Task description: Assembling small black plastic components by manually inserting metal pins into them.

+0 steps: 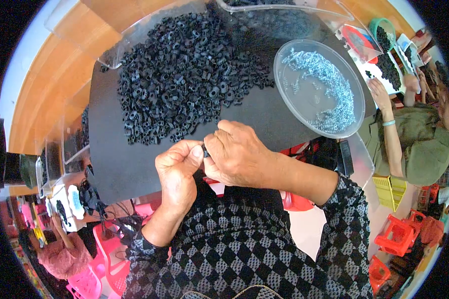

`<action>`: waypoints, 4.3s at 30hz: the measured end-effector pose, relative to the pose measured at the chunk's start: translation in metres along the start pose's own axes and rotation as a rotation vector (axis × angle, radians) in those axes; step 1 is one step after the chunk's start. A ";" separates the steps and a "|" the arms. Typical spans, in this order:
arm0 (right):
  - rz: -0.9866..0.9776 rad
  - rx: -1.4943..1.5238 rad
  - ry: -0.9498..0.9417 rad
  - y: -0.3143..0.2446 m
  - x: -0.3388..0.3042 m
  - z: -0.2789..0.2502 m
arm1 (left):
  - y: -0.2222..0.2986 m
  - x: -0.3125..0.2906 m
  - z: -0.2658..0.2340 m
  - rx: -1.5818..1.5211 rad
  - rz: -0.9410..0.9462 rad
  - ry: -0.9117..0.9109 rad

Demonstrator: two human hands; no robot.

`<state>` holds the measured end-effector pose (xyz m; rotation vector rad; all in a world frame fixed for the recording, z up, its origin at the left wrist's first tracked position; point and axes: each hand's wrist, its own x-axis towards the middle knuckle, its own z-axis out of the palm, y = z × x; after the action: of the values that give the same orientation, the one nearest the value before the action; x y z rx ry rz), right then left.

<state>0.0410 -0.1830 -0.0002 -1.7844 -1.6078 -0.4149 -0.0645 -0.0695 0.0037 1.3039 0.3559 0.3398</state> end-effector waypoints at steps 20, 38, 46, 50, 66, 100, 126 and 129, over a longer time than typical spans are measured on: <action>0.584 -0.766 0.177 0.177 0.094 -0.153 | 0.020 0.091 0.029 1.438 0.967 -0.015; 0.332 -0.521 0.139 0.113 -0.011 -0.134 | 0.021 0.094 0.014 1.241 1.106 -0.035; 0.698 -0.466 -0.173 0.101 -0.052 -0.094 | 0.028 0.047 0.004 0.949 0.828 -0.065; 0.625 -0.565 -0.193 0.104 -0.055 -0.083 | 0.021 0.025 0.001 0.806 0.634 -0.049; 0.494 0.204 0.036 0.013 -0.009 -0.074 | 0.001 0.015 -0.002 -0.118 0.023 -0.114; 0.982 0.958 -0.314 -0.009 0.009 -0.046 | 0.002 -0.005 -0.013 -0.324 -0.167 -0.102; 0.169 -0.299 -0.179 0.025 -0.013 -0.012 | -0.004 -0.007 -0.015 -0.281 -0.191 -0.061; 0.203 -0.282 -0.198 0.024 -0.016 -0.015 | -0.004 -0.006 -0.014 -0.244 -0.182 -0.031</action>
<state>0.0644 -0.2049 -0.0072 -2.2397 -1.5376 -0.3945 -0.0762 -0.0610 -0.0031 1.0284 0.3912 0.2015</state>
